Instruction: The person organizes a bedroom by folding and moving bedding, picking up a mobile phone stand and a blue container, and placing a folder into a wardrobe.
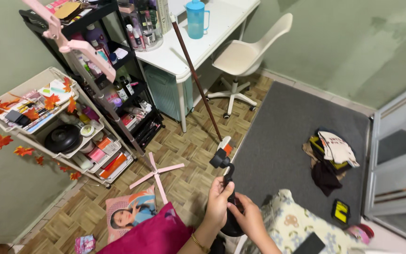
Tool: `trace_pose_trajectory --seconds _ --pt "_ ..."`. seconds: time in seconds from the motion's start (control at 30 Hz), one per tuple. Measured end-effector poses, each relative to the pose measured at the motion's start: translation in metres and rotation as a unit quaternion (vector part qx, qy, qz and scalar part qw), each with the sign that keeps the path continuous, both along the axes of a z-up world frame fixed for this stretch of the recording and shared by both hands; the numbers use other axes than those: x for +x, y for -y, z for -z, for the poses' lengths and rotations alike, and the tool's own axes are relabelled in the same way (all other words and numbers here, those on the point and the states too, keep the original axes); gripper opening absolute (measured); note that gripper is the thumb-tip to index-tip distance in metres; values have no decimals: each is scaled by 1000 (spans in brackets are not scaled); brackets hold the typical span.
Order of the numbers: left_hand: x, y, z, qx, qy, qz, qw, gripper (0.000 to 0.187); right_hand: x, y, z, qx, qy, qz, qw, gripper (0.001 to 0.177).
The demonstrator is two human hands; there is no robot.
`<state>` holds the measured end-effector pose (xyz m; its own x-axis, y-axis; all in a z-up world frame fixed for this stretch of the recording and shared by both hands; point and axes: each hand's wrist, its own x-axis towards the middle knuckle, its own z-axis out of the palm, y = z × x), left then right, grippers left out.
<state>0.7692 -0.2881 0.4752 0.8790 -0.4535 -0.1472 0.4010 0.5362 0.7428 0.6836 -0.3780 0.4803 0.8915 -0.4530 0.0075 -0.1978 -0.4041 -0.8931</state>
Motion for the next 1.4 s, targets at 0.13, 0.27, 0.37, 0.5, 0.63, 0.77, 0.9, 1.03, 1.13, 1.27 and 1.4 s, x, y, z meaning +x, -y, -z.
trace_pose_trajectory --seconds 0.13,0.27,0.37,0.5,0.63,0.77,0.9,1.03,1.13,1.27,1.4 --pt "63 44 -3 -9 -36 25 999 19 67 46 -6 -23 -114 13 993 36" --pt "150 84 -24 -9 20 22 1000 17 158 101 -16 -32 -80 -5 996 30" --pt "218 107 -43 -2 31 43 999 17 225 133 -25 -1 -5 -19 1000 30" --pt "313 143 -56 32 107 67 992 28 317 183 -27 -68 -42 8 997 28" --pt "373 159 -67 126 165 42 977 39 385 225 -34 -4 -3 27 1000 22" --pt "426 171 -69 182 138 5 974 36 468 276 -41 -15 50 -14 999 20" --pt "478 183 -56 182 157 -84 967 36 561 323 -40 71 106 -55 990 25" --pt "530 204 -39 219 177 -188 941 35 650 368 -44 121 86 -92 985 26" --pt "560 229 -34 255 159 -220 928 34 710 387 -50 101 100 -137 980 25" --pt "588 259 -21 268 108 -243 926 34 792 400 -47 117 73 -166 976 26" --pt "593 273 -12 298 85 -269 912 35 866 395 -35 65 74 -223 970 30"
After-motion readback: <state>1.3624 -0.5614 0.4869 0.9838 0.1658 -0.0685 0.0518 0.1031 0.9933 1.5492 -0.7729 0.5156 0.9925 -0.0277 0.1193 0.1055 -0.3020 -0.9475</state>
